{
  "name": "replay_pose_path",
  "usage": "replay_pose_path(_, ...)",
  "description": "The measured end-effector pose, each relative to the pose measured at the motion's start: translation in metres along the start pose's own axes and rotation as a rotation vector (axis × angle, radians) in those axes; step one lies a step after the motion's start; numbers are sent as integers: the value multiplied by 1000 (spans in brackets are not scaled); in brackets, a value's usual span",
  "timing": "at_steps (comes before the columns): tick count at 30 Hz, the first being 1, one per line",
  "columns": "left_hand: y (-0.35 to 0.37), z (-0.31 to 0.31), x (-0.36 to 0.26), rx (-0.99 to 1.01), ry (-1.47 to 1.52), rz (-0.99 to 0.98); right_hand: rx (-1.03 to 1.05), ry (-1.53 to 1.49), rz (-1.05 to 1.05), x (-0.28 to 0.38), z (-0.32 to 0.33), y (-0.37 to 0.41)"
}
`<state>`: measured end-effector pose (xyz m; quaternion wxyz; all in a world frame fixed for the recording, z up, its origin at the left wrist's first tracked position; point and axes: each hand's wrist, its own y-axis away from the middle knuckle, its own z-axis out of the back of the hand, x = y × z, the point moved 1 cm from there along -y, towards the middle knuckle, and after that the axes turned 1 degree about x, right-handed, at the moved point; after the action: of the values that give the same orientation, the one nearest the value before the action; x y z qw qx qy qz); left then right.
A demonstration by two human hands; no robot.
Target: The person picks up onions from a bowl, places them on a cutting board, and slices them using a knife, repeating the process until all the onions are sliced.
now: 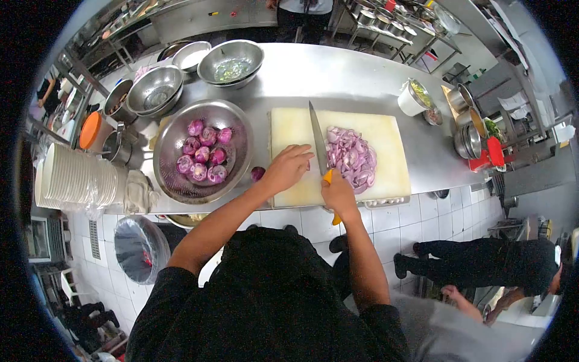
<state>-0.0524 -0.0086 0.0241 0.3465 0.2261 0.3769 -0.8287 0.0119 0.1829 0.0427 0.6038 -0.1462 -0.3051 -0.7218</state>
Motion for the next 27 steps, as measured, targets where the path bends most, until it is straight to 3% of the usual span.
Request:
replay_pose_path(5,-19,-14,20,362,-125,-42,-20,36,-10,3,-2,1)
replay_pose_path(8,-18,-6,13,429,-330,106,-21,16,-14,4,0,4)
replay_pose_path(11,-8,7,4,141,-184,314,-35,-3,54,26,9,17)
replay_pose_path(14,0,13,1,92,136,522,-71,4,137,34,-1,19)
replay_pose_path(17,6,9,-4,8,121,609,49,-114,26,37,-15,15)
replay_pose_path(20,12,-4,-4,-102,147,637,170,-186,-89,78,8,30)
replay_pose_path(27,14,0,-7,-172,214,644,170,-128,-34,82,14,30)
